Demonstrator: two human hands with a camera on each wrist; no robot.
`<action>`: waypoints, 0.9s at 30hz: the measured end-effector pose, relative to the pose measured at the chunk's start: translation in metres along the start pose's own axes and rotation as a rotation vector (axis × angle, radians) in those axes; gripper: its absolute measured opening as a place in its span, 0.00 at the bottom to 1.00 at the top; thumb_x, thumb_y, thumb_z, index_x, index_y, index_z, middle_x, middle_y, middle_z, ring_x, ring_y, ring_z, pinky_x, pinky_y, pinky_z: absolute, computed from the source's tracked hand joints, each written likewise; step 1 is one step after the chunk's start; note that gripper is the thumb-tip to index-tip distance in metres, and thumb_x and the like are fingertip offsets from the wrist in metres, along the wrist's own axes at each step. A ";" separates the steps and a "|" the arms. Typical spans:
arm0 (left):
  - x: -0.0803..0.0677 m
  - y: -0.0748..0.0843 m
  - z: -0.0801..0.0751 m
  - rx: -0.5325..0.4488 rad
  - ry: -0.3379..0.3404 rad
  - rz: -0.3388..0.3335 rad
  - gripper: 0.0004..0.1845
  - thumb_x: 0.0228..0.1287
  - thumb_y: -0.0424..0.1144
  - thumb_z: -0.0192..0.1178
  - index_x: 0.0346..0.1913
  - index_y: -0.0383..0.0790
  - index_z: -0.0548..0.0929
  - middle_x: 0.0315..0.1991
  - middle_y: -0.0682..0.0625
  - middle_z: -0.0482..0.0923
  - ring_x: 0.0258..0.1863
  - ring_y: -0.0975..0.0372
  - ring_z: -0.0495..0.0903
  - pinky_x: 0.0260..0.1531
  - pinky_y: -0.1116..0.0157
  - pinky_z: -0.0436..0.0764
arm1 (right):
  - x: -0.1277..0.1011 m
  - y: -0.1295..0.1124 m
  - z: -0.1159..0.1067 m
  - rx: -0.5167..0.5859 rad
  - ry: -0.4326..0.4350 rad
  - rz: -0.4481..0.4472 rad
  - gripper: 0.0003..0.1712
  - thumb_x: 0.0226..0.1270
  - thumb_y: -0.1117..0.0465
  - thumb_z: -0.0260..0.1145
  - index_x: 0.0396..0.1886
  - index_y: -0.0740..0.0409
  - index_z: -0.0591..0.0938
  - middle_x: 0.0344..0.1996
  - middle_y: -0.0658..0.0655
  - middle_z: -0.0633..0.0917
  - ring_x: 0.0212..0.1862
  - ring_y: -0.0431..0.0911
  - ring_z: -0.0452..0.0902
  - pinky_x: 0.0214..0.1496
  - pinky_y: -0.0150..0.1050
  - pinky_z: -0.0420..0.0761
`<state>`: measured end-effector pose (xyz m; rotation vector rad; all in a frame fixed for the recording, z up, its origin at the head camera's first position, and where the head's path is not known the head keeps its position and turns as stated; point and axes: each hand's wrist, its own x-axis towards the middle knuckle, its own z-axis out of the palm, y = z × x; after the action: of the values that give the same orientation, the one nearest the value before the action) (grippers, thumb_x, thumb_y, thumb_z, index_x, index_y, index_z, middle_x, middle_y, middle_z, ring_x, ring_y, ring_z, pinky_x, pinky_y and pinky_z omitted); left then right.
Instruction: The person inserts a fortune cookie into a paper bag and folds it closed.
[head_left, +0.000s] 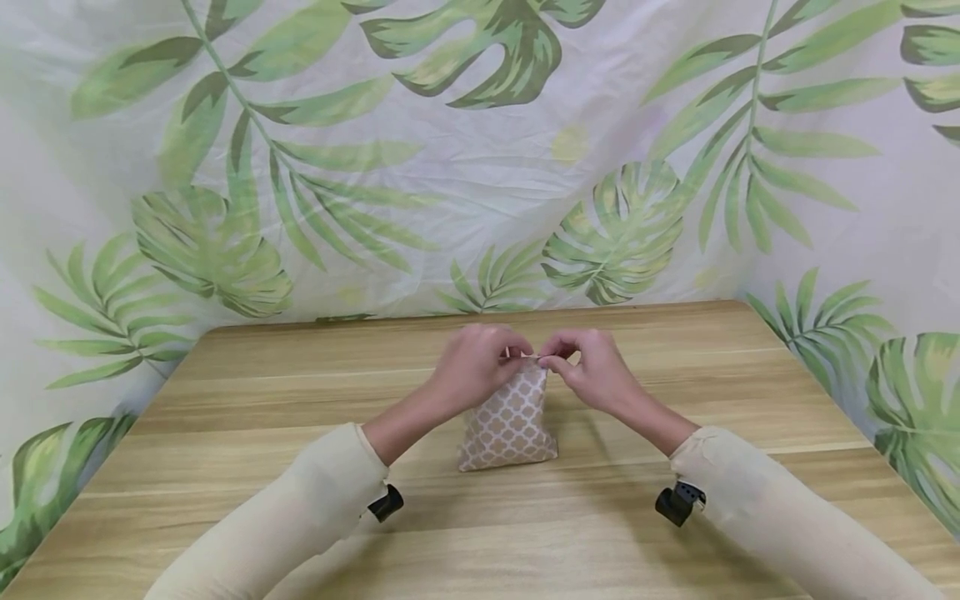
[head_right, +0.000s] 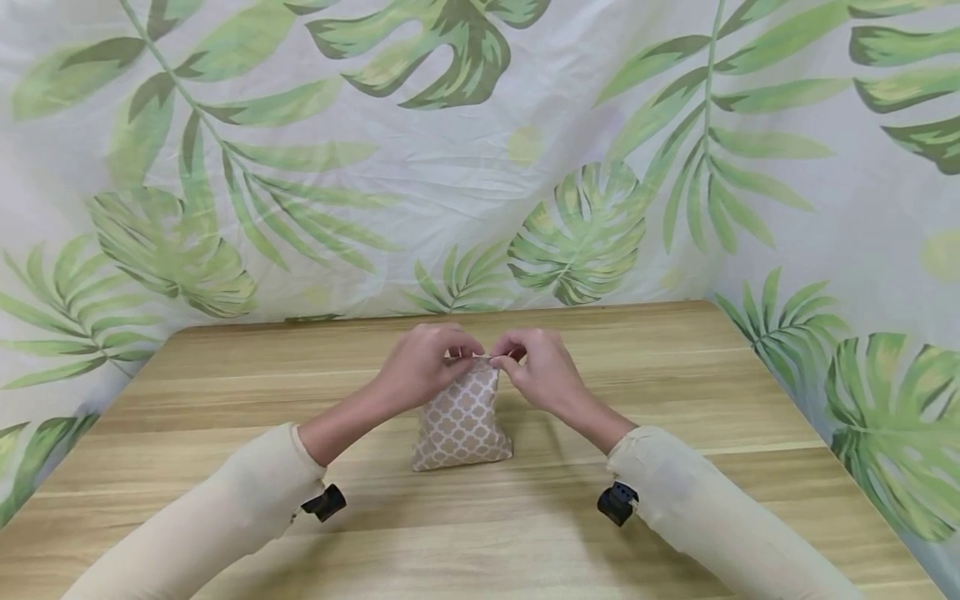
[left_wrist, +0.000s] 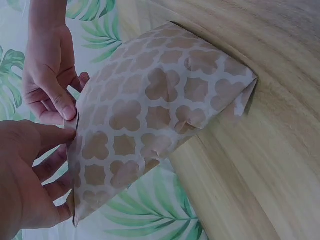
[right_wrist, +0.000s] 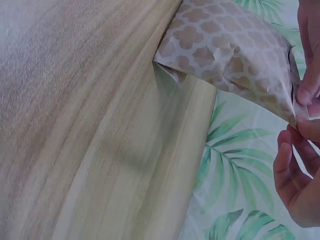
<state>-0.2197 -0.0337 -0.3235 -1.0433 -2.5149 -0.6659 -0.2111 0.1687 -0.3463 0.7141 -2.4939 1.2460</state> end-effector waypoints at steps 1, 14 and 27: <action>0.001 0.000 0.001 0.002 -0.006 -0.007 0.03 0.63 0.31 0.72 0.38 0.40 0.93 0.32 0.51 0.89 0.30 0.62 0.85 0.32 0.66 0.82 | 0.000 0.000 0.000 0.004 0.002 0.002 0.05 0.66 0.70 0.74 0.30 0.60 0.89 0.27 0.53 0.89 0.31 0.48 0.84 0.25 0.32 0.76; 0.000 -0.004 0.013 0.044 -0.007 0.021 0.04 0.66 0.38 0.71 0.38 0.42 0.93 0.34 0.53 0.87 0.30 0.62 0.82 0.37 0.61 0.78 | -0.002 0.001 0.003 0.065 0.011 0.039 0.03 0.65 0.72 0.73 0.32 0.64 0.91 0.26 0.56 0.90 0.28 0.55 0.86 0.23 0.30 0.74; -0.015 -0.020 0.009 -0.004 0.004 0.022 0.04 0.66 0.35 0.71 0.36 0.38 0.92 0.31 0.52 0.85 0.26 0.63 0.80 0.28 0.69 0.78 | -0.004 0.006 0.003 0.045 0.024 0.026 0.06 0.65 0.72 0.73 0.28 0.61 0.90 0.26 0.54 0.89 0.31 0.51 0.84 0.24 0.32 0.74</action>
<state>-0.2256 -0.0499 -0.3439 -1.0684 -2.4958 -0.6669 -0.2110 0.1704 -0.3543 0.6748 -2.4708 1.3152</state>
